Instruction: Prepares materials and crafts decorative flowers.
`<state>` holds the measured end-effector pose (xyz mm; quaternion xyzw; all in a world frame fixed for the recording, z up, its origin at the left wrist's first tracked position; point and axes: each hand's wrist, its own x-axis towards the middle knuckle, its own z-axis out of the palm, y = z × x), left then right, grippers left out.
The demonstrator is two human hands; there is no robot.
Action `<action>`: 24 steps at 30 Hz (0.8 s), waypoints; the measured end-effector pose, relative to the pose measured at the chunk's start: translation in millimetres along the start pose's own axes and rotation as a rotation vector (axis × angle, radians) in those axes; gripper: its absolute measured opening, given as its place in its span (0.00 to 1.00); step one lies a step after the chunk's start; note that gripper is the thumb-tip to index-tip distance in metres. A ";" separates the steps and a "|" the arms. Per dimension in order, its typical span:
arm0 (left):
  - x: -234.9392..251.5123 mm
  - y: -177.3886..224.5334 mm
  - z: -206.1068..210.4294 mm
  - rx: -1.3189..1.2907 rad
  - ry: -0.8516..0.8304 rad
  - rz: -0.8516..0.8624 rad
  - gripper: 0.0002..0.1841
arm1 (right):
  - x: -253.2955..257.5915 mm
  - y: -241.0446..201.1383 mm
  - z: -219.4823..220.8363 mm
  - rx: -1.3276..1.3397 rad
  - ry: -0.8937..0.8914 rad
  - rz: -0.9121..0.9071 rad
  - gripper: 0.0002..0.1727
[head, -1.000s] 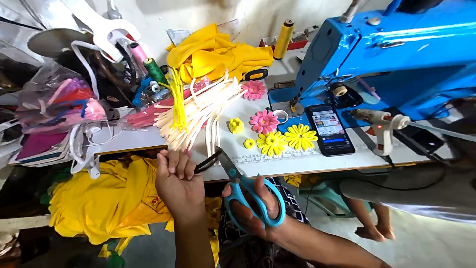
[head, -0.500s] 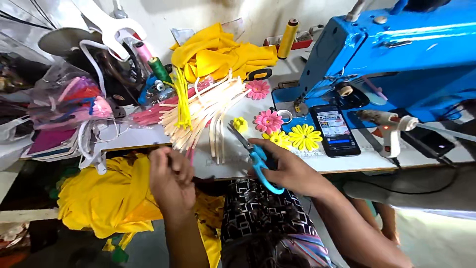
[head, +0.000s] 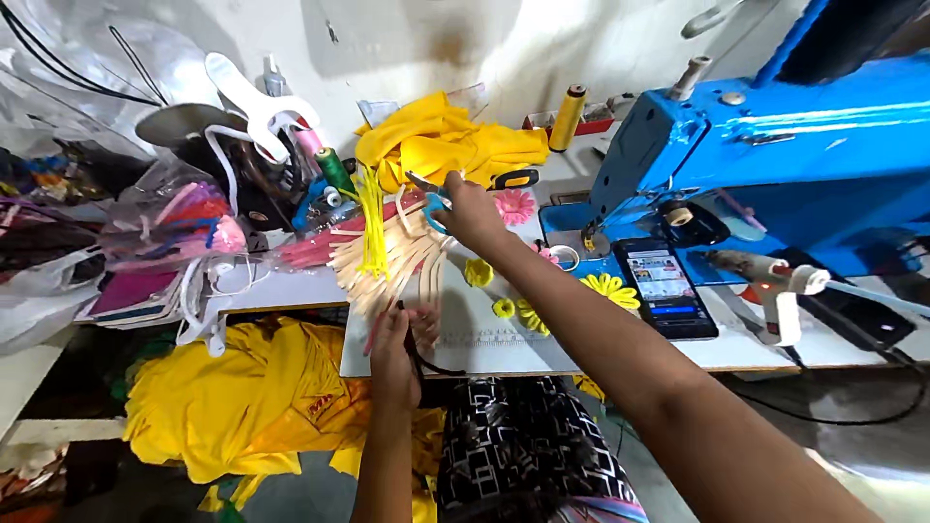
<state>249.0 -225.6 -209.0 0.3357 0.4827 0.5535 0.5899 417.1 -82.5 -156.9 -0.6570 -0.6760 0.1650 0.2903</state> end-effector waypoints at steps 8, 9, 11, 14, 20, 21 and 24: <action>-4.0 14.2 -9.6 -0.221 0.083 0.106 0.14 | -7.7 -10.5 -0.1 -0.168 -0.075 -0.234 0.19; -4.2 14.4 -10.6 -0.275 0.077 0.113 0.15 | -35.4 -11.6 -7.4 -0.066 -0.078 -0.320 0.19; -6.0 14.4 -5.5 -0.383 0.091 0.104 0.14 | -101.7 -7.7 -10.9 0.134 -0.147 -0.421 0.15; -8.3 9.6 8.6 -0.424 0.042 0.061 0.15 | -167.0 7.1 1.9 0.332 -0.276 -0.303 0.14; 12.8 2.6 22.9 -0.159 0.021 0.156 0.09 | -230.1 32.1 8.2 0.402 -0.207 -0.216 0.16; 24.5 3.3 20.1 -0.041 0.020 0.244 0.07 | -241.8 38.6 5.5 0.398 -0.199 -0.214 0.16; 61.2 3.7 9.6 0.514 -0.041 0.576 0.10 | -266.1 58.9 -11.1 0.401 -0.121 -0.064 0.16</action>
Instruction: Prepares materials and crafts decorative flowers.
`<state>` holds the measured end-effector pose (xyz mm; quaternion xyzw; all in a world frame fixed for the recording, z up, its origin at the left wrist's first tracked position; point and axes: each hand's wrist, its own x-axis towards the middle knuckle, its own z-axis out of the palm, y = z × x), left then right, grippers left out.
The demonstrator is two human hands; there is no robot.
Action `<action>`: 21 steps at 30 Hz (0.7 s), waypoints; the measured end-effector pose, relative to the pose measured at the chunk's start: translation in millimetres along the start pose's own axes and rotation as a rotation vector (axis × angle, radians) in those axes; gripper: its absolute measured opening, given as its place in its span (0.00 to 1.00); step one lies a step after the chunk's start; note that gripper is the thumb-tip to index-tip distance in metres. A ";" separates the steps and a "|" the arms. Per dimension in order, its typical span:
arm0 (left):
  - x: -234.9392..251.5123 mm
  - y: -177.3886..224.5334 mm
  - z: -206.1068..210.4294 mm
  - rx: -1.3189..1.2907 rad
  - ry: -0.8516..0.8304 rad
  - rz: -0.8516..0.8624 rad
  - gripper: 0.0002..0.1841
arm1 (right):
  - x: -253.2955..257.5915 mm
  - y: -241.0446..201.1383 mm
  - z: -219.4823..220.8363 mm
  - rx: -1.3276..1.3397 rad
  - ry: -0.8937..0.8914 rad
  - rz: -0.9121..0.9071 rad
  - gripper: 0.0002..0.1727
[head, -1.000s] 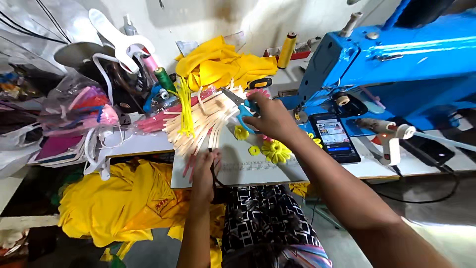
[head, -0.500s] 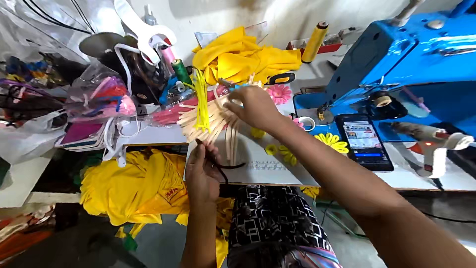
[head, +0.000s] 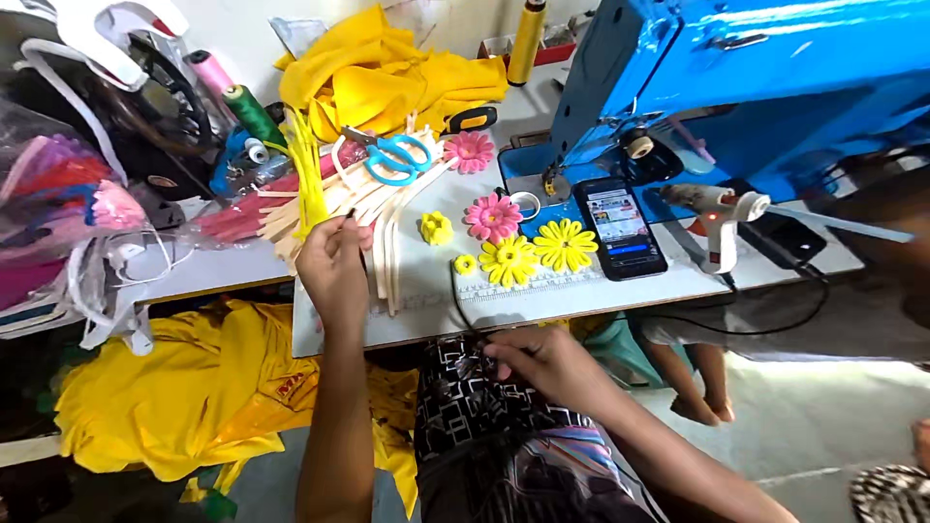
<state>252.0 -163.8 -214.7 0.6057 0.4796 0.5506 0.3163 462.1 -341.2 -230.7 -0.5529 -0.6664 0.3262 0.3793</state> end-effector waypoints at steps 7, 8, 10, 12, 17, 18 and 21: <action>-21.5 16.8 7.6 0.374 -0.181 0.181 0.16 | -10.8 11.8 -22.5 0.002 0.191 0.077 0.16; -37.8 24.0 10.0 0.222 -0.273 0.081 0.16 | -10.2 11.0 -19.8 0.004 0.176 0.062 0.16; -66.9 34.3 18.5 -0.110 -0.448 -0.183 0.16 | -7.8 8.6 -11.9 -0.003 0.121 0.019 0.16; -84.8 35.1 26.2 -0.343 -0.443 -0.348 0.15 | -5.6 6.9 -4.4 -0.010 0.029 -0.046 0.17; -102.4 38.4 23.6 -0.572 -0.177 -0.454 0.12 | -7.9 7.0 -4.2 0.295 -0.025 0.030 0.13; -107.2 40.9 22.1 -0.604 -0.153 -0.484 0.12 | -8.0 7.3 -6.0 0.425 0.039 0.060 0.09; -125.3 47.5 22.5 -0.665 -0.159 -0.544 0.11 | -5.0 10.2 -13.2 0.792 0.199 0.135 0.07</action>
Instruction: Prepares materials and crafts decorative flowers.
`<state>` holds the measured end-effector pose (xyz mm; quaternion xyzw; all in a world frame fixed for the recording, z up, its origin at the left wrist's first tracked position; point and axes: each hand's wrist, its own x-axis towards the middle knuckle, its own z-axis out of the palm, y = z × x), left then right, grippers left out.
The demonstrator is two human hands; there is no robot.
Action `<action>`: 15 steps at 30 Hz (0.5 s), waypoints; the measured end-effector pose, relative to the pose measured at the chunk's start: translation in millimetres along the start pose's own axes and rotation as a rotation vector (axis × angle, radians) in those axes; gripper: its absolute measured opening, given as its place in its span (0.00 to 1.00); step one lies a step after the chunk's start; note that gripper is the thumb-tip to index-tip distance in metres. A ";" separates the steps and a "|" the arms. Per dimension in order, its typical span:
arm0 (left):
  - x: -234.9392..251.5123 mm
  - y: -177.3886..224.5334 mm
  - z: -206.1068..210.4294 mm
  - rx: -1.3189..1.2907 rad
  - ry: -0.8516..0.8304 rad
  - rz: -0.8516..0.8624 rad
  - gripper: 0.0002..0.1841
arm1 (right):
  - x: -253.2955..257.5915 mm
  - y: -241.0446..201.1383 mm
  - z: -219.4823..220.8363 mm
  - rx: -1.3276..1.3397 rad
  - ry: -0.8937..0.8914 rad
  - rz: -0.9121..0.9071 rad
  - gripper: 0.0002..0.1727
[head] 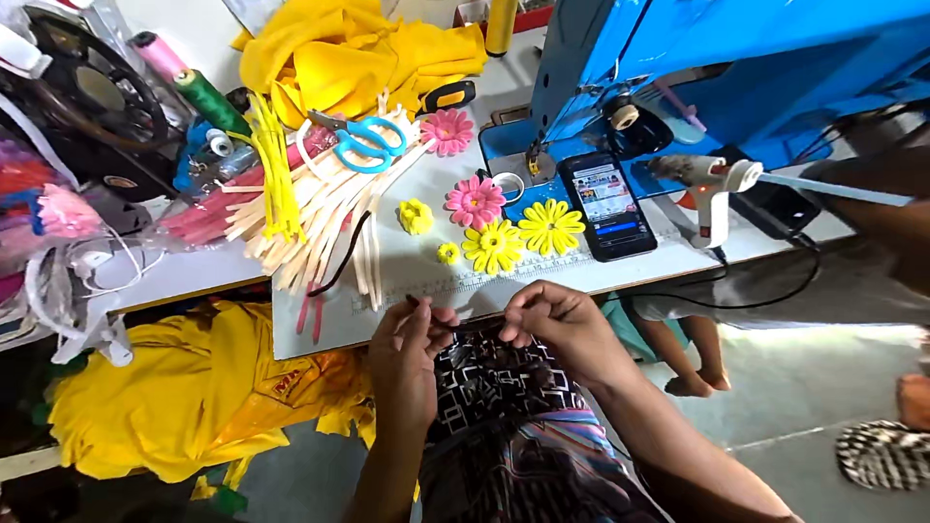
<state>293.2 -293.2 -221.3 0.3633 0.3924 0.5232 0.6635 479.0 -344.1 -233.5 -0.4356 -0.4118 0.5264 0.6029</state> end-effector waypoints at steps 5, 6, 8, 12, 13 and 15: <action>-18.6 -19.5 -1.9 0.066 -0.248 0.034 0.07 | 8.6 -0.1 0.2 0.265 0.180 -0.033 0.06; -17.7 -20.5 -6.3 0.132 -0.336 0.062 0.07 | 9.3 0.0 0.1 0.246 0.199 -0.057 0.07; -12.0 -15.7 -13.3 0.260 -0.429 0.146 0.10 | 9.8 -4.0 -2.5 0.215 0.199 -0.099 0.09; 17.4 0.2 -7.7 0.643 -0.303 0.578 0.08 | 2.8 -17.7 -12.8 0.069 0.093 -0.171 0.10; 29.8 1.9 -0.6 0.788 -0.299 0.666 0.09 | 0.2 -19.5 -14.8 0.026 0.073 -0.189 0.10; 54.2 1.2 19.3 1.072 -0.367 0.697 0.15 | -4.4 -21.4 -16.6 -0.072 0.058 -0.222 0.09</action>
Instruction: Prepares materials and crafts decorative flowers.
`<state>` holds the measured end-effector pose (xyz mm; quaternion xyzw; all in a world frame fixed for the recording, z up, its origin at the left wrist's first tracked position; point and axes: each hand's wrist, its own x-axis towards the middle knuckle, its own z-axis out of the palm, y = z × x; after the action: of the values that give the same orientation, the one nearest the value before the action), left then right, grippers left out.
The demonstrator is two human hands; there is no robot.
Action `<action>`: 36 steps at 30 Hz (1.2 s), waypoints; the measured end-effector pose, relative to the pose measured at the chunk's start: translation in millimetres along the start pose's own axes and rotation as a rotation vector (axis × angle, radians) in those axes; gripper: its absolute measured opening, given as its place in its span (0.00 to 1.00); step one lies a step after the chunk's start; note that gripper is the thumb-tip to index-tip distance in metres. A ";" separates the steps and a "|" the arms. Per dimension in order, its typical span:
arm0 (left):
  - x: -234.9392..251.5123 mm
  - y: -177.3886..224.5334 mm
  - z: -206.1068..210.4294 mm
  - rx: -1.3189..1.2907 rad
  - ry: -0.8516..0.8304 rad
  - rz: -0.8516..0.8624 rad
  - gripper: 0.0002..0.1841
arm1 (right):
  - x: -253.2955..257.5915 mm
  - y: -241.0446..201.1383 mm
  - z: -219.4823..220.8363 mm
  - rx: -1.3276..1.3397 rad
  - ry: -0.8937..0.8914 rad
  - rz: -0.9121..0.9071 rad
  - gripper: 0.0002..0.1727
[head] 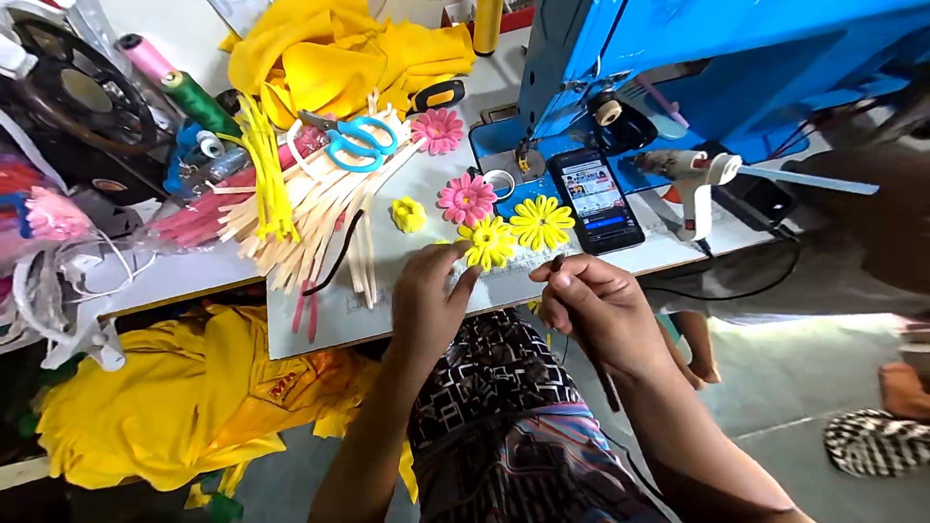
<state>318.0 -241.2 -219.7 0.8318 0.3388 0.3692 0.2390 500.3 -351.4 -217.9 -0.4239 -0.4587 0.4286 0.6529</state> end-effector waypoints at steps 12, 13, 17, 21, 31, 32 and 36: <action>21.0 -13.0 38.0 0.293 -0.013 0.060 0.09 | -16.7 9.2 -24.7 -0.302 0.122 0.041 0.12; 13.6 -14.4 36.0 0.308 0.010 0.065 0.08 | -15.2 11.3 -25.0 -0.304 0.111 0.044 0.11; -3.0 -28.6 39.7 0.329 0.017 0.090 0.12 | -7.7 22.0 -17.1 -0.346 0.050 0.038 0.10; 0.7 -28.2 45.9 0.336 -0.014 0.080 0.16 | -4.9 25.8 -12.2 -0.391 0.016 0.006 0.10; 14.3 -29.2 54.5 0.412 -0.039 0.243 0.08 | -8.6 26.4 -29.4 -0.491 0.055 0.056 0.12; 15.2 -30.1 54.1 0.411 -0.029 0.271 0.07 | -7.7 26.6 -29.2 -0.498 0.059 0.068 0.12; 11.7 -26.4 40.9 0.410 0.084 0.309 0.06 | -4.0 29.3 -26.2 -0.464 0.097 0.117 0.09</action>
<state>345.4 -221.3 -256.5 0.8887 0.2853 0.3590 -0.0082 519.7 -351.4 -252.4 -0.6083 -0.4875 0.3280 0.5336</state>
